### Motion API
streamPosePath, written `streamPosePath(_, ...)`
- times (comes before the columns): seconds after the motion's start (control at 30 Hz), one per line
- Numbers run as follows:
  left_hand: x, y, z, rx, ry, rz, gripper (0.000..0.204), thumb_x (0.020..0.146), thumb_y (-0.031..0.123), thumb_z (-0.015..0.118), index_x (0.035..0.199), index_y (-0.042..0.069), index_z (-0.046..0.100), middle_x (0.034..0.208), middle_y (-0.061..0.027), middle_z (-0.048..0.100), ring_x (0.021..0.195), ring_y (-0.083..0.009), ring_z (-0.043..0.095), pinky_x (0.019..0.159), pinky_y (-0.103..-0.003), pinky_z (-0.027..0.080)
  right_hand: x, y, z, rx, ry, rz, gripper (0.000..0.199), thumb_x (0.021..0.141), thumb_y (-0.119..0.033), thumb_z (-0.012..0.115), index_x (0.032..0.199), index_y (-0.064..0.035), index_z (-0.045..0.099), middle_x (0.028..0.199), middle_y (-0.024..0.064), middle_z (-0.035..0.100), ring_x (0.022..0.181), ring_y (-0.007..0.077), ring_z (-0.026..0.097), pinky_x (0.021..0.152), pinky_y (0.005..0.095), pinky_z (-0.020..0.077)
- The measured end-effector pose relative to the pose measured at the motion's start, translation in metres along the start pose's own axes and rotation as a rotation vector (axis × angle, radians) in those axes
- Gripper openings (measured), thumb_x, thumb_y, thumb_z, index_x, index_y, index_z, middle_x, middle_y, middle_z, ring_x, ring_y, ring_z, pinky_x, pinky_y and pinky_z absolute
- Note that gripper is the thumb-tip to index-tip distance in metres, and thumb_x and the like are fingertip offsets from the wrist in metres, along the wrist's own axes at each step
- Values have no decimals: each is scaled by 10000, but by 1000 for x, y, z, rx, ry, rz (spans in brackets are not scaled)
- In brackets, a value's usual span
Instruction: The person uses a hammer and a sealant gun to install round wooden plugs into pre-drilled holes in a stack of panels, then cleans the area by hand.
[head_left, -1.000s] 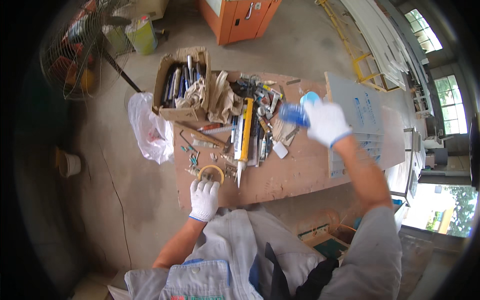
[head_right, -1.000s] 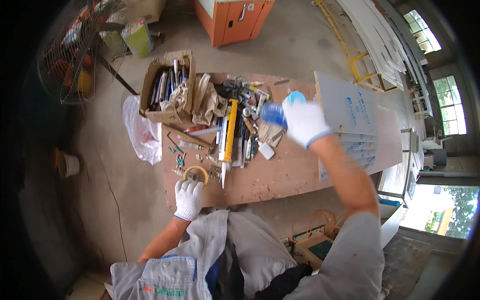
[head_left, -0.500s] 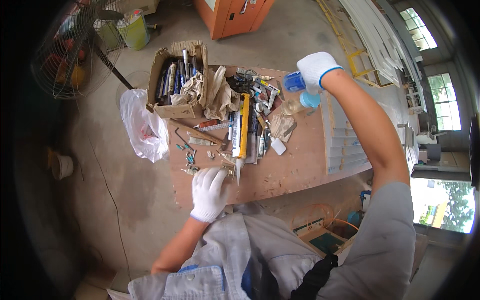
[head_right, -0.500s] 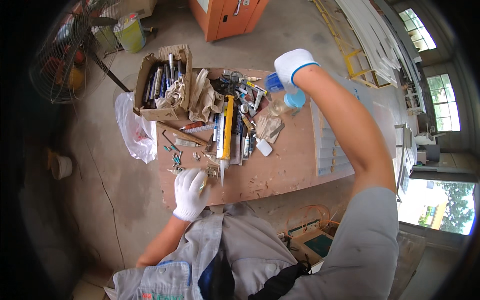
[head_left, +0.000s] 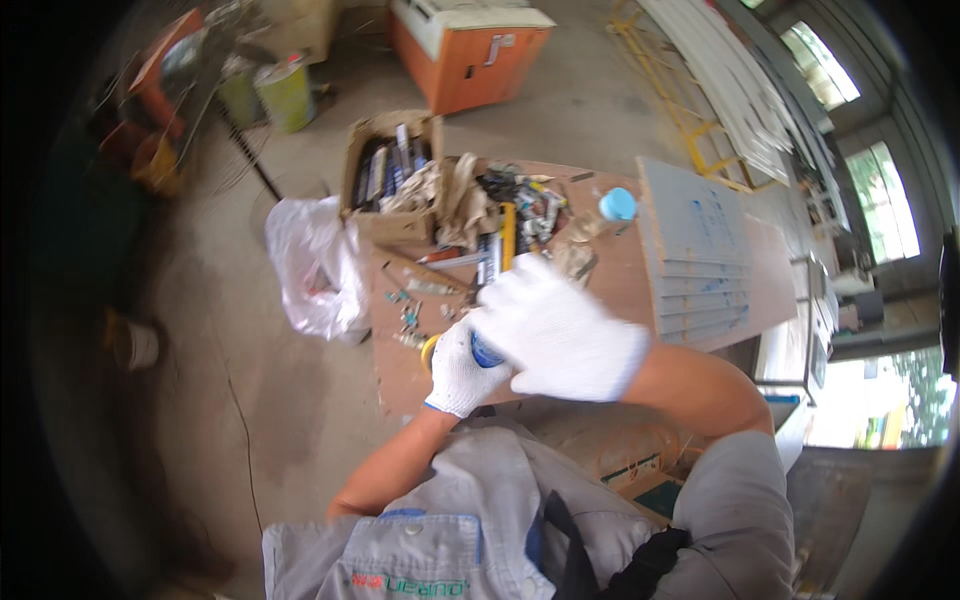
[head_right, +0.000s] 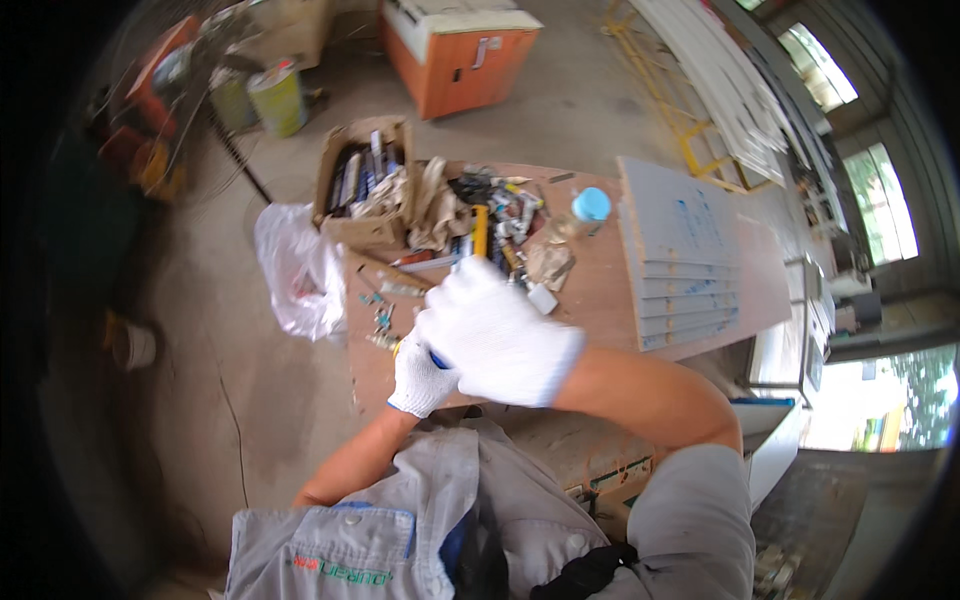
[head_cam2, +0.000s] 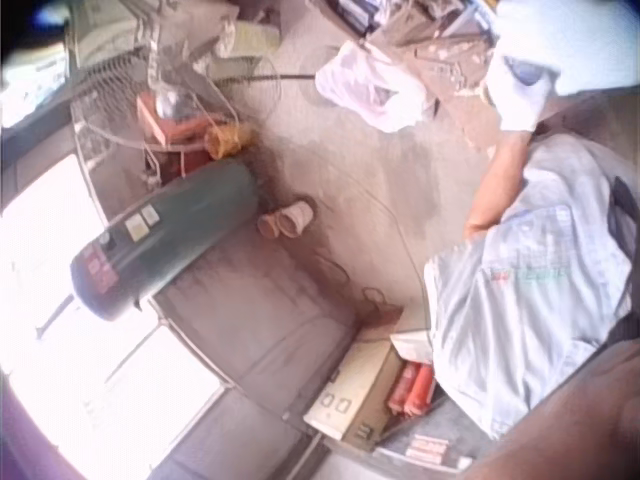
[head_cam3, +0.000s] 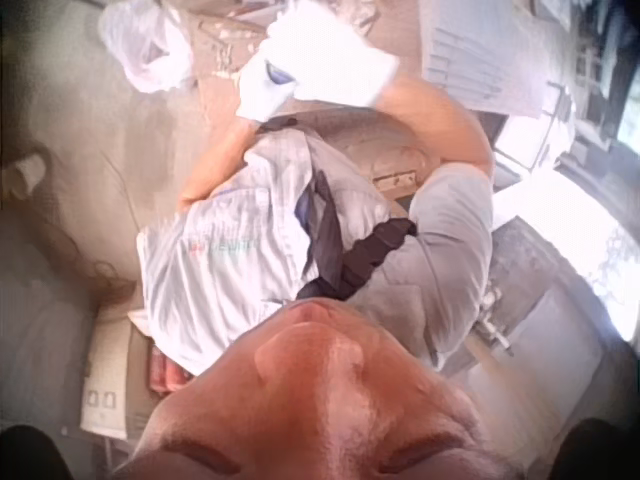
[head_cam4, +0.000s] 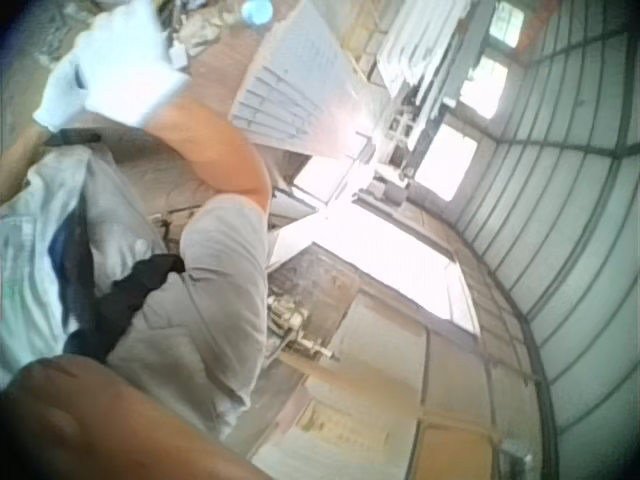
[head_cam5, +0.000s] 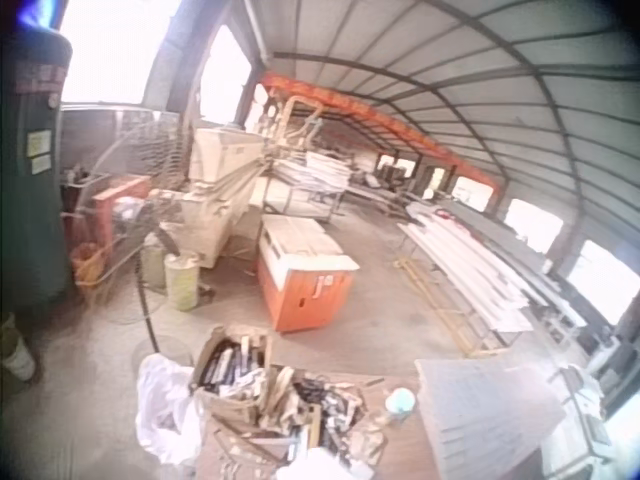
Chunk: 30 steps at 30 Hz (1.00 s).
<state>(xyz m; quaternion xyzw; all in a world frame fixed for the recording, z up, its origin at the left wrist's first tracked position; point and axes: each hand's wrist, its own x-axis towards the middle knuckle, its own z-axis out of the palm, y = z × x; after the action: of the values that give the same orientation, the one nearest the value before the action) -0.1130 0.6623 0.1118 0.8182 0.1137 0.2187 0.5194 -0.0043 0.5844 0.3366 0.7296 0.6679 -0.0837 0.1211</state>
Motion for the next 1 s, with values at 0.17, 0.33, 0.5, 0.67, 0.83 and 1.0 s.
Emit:
streamPosePath(0.17,-31,18,-34,-101,-51,-216,604,698,243,844,1237,55,646,1101,-177,731,1036,-358,717,923,-432,566,-84,41,13,421,266,230,311,879,-229,700,1127,-42,705,998,170,707,927,358,695,827,465,543)
streamPosePath(0.33,-46,56,-23,-6,-156,-121,673,694,229,865,1289,44,612,1157,-184,717,1072,-358,710,943,-429,564,-105,19,17,534,257,113,359,890,-295,734,1158,-57,712,1015,167,724,964,377,702,841,465,547)
streamPosePath(0.5,-70,96,2,106,-176,2,674,683,222,870,1283,50,616,1133,-185,711,1049,-381,699,923,-441,563,-152,1,4,365,109,106,408,864,-356,760,1148,-69,702,918,162,707,883,363,711,796,464,552)
streamPosePath(0.67,-97,121,23,48,-258,82,676,670,220,866,1279,52,624,1140,-194,706,1041,-390,697,915,-441,570,-207,-15,6,312,115,42,323,852,-257,761,1105,-69,688,877,133,683,853,354,670,812,445,507)
streamPosePath(0.83,-120,133,41,-229,-575,-13,702,676,232,885,1297,44,616,1143,-142,724,1023,-260,713,936,-390,564,-251,-33,15,333,231,-156,210,881,-124,679,1083,-76,653,916,111,631,876,337,653,773,457,509)
streamPosePath(1.0,-120,141,52,-362,-1106,-19,771,663,205,930,1336,32,597,1192,-91,710,1043,-192,675,968,-357,546,-292,-47,21,395,222,-219,230,852,-119,641,1076,-70,661,908,102,611,863,327,643,759,431,513)
